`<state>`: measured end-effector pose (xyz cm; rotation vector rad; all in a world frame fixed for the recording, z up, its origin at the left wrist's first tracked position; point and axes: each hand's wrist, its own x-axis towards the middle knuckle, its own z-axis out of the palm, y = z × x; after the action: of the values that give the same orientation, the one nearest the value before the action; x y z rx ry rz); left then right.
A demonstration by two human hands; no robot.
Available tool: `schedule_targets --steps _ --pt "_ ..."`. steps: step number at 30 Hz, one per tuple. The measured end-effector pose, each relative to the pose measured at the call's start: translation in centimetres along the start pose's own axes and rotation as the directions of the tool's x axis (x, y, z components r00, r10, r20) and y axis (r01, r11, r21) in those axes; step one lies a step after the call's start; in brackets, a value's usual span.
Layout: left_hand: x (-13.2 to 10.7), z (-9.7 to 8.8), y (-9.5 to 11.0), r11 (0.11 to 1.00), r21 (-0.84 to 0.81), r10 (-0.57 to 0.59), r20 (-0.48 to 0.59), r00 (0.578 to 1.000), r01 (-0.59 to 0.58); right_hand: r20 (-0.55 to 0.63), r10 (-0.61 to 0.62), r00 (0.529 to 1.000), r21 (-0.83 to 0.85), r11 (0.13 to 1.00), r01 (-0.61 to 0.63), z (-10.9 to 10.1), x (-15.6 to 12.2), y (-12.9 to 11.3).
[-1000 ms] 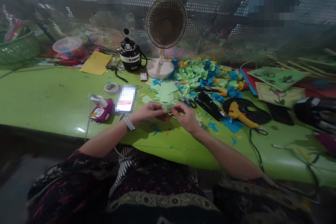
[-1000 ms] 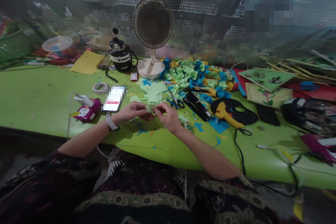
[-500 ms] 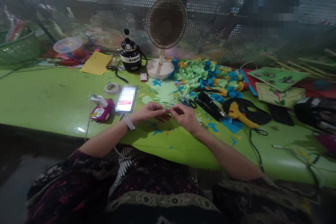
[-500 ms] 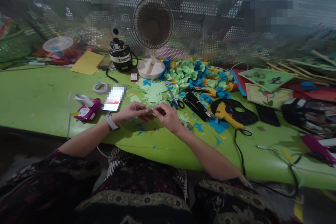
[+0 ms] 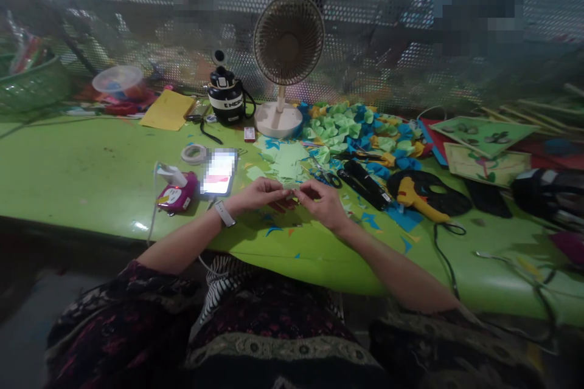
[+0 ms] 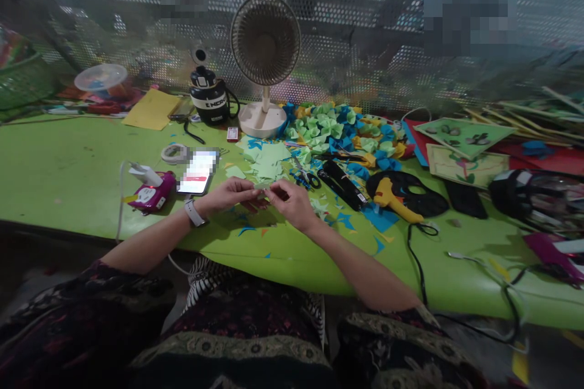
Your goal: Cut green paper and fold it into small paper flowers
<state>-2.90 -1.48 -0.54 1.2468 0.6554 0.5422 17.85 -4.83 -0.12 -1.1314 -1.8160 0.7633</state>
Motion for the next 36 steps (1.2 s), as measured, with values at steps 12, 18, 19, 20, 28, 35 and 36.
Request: schedule_targets --steps 12,18,19,20,28,35,36 --pt "-0.21 0.55 0.46 0.999 0.044 -0.015 0.026 1.000 0.014 0.078 0.139 0.987 0.107 0.983 -0.146 -0.37 -0.06 -0.08" --pt "-0.09 0.53 0.26 0.999 0.015 -0.041 0.073 0.996 0.040 0.175 0.073 0.982 0.039 0.996 -0.081 -0.05 -0.17 -0.24" --pt "-0.12 0.54 0.23 0.999 -0.001 -0.048 0.070 0.996 0.049 0.175 0.060 0.983 0.034 0.997 -0.067 0.03 -0.21 -0.25" --pt "-0.15 0.56 0.20 0.998 -0.013 -0.056 0.070 0.996 0.057 0.177 0.049 0.983 0.032 0.998 -0.055 0.09 -0.25 -0.26" --pt "-0.19 0.75 -0.23 0.996 -0.014 -0.086 0.114 0.990 0.088 0.132 -0.021 0.991 -0.046 0.999 0.028 0.18 -0.47 -0.88" --pt "-0.01 0.42 -0.30 0.999 -0.016 -0.033 0.126 0.991 0.036 0.220 0.047 0.974 -0.046 0.998 -0.038 0.26 -0.31 -0.19" --pt "0.03 0.33 -0.29 0.999 -0.013 -0.027 0.120 0.992 0.029 0.257 0.068 0.964 -0.015 0.998 -0.066 0.33 -0.30 -0.08"
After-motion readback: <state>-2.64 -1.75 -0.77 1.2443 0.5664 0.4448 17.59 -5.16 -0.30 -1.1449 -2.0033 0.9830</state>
